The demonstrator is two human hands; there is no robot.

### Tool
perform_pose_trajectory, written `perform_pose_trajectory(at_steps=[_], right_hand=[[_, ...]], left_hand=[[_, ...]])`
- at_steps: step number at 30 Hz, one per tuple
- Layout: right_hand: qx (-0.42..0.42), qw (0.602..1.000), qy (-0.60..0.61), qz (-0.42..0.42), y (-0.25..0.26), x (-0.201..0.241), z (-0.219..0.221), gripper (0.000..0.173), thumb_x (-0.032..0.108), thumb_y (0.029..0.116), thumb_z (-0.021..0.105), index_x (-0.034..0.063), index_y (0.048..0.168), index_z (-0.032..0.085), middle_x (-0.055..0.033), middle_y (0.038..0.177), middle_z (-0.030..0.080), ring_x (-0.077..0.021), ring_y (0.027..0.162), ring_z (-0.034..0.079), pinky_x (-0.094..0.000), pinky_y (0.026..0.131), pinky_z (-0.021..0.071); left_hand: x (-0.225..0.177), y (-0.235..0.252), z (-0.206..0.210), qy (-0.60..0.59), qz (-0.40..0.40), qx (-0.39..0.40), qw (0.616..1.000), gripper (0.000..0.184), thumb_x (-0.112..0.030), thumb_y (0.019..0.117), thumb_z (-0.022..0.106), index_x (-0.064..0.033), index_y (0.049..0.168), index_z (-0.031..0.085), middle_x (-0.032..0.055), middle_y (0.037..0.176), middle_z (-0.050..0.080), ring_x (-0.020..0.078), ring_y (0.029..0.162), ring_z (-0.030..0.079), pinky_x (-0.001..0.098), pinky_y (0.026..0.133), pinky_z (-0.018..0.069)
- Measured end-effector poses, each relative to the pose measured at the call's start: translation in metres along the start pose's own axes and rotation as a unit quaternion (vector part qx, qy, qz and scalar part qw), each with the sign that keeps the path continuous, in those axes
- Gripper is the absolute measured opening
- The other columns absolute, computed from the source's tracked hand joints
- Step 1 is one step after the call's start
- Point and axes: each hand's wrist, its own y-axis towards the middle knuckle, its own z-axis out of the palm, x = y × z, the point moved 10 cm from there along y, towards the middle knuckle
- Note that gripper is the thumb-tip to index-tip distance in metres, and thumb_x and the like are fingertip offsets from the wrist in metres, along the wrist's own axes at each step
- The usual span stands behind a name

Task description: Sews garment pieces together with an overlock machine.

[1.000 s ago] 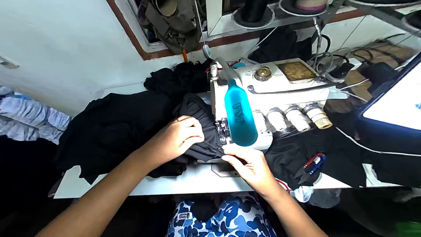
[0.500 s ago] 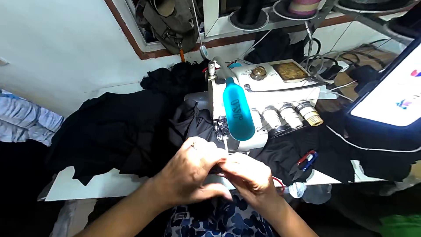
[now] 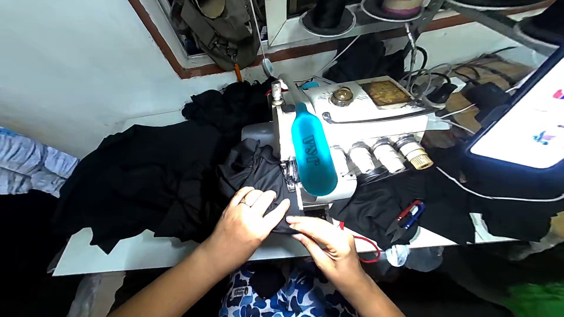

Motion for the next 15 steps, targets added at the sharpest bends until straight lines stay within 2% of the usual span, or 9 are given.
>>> perform_pose_trajectory(at_steps=[2,5,7,10,15], right_hand=[[-0.002,1.000,-0.010,-0.011,0.007,-0.004,0.000,0.016,0.012,0.0999,0.063,0.0049,0.103,0.078,-0.0051,0.114,0.076,-0.0112,0.111,0.070,-0.0262,0.098,0.0577],[-0.013,0.997,-0.064,-0.029,0.013,0.000,-0.002,0.017,0.010,0.0996,0.062,0.0049,0.104,0.078,-0.0052,0.116,0.075,-0.0105,0.113,0.070,-0.0252,0.100,0.0563],[-0.022,0.994,-0.100,-0.036,0.010,0.003,-0.003,0.017,0.010,0.0993,0.063,0.0050,0.105,0.078,-0.0056,0.116,0.076,-0.0104,0.111,0.070,-0.0239,0.097,0.0560],[-0.029,0.992,-0.120,-0.034,0.006,0.005,-0.002,0.017,0.010,0.0993,0.062,0.0056,0.105,0.078,-0.0062,0.117,0.076,-0.0106,0.107,0.071,-0.0234,0.093,0.0563],[-0.029,0.991,-0.126,-0.032,0.006,0.007,-0.002,0.018,0.010,0.0999,0.061,0.0061,0.105,0.078,-0.0066,0.114,0.077,-0.0115,0.111,0.071,-0.0248,0.097,0.0560]], left_hand=[[0.003,0.004,0.001,0.010,-0.010,0.003,1.000,0.039,-0.003,0.0932,0.057,-0.0192,0.124,0.075,0.0112,0.122,0.071,0.0289,0.114,0.067,0.0460,0.102,0.0498],[0.004,0.005,0.001,-0.035,-0.007,0.025,0.999,0.038,-0.005,0.0925,0.058,-0.0160,0.125,0.073,0.0051,0.135,0.068,0.0258,0.131,0.060,0.0479,0.112,0.0438],[0.004,0.003,0.003,-0.075,-0.006,0.032,0.997,0.039,-0.006,0.0892,0.059,-0.0129,0.125,0.073,0.0038,0.132,0.070,0.0226,0.130,0.060,0.0474,0.113,0.0437],[0.007,0.002,0.006,-0.110,-0.014,0.033,0.993,0.037,-0.004,0.0920,0.058,-0.0107,0.125,0.073,0.0047,0.130,0.071,0.0209,0.129,0.062,0.0457,0.113,0.0443],[0.008,0.003,0.005,-0.110,-0.015,0.040,0.993,0.036,-0.004,0.0951,0.057,-0.0127,0.127,0.072,0.0030,0.129,0.071,0.0204,0.130,0.062,0.0445,0.113,0.0452]])
